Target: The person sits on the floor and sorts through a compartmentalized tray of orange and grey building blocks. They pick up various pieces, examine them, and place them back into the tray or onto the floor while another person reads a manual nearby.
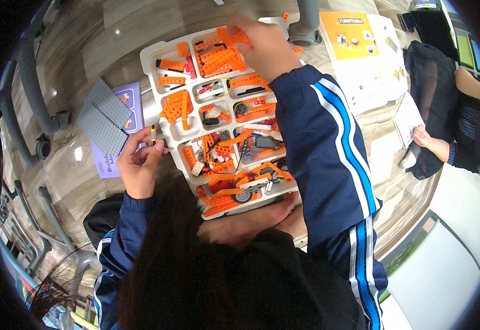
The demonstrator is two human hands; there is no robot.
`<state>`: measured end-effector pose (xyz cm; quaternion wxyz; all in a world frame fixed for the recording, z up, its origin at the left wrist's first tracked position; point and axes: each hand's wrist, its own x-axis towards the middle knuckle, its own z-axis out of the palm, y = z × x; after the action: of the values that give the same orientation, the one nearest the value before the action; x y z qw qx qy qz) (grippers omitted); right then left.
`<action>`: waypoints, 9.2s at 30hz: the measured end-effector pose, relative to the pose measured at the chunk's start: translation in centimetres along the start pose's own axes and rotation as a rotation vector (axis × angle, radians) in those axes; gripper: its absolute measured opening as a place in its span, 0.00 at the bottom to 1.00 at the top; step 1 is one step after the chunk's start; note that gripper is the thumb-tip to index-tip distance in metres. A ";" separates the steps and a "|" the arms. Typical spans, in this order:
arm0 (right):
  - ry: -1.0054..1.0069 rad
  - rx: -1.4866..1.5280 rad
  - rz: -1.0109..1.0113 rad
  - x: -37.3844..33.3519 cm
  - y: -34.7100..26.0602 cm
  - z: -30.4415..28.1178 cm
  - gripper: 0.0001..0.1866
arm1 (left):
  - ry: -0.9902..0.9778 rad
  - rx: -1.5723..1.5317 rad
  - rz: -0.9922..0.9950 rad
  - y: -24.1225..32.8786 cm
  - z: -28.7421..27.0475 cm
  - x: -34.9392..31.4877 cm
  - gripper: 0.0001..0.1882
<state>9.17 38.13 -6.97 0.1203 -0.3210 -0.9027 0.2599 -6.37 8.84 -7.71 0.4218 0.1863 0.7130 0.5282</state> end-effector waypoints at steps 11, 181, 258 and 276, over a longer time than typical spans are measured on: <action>0.203 0.059 -0.230 -0.5 0.8 1.0 0.18 | -0.055 0.314 0.212 -2.0 0.7 0.8 0.10; 0.388 0.325 0.553 -26.9 -3.1 -0.1 0.10 | -0.221 0.193 -0.156 -1.9 1.0 1.8 0.17; 0.232 0.390 0.456 -30.1 -0.8 -1.6 0.17 | -0.129 0.301 -0.146 -3.7 0.1 2.8 0.21; 0.167 -0.020 0.365 -31.8 -1.5 -0.9 0.10 | -0.141 0.361 -0.135 -3.3 0.3 2.7 0.23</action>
<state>33.06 17.02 -6.98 0.1426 -0.5011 -0.8188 0.2410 -7.09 9.70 -11.79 0.4649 0.2469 0.7758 0.3479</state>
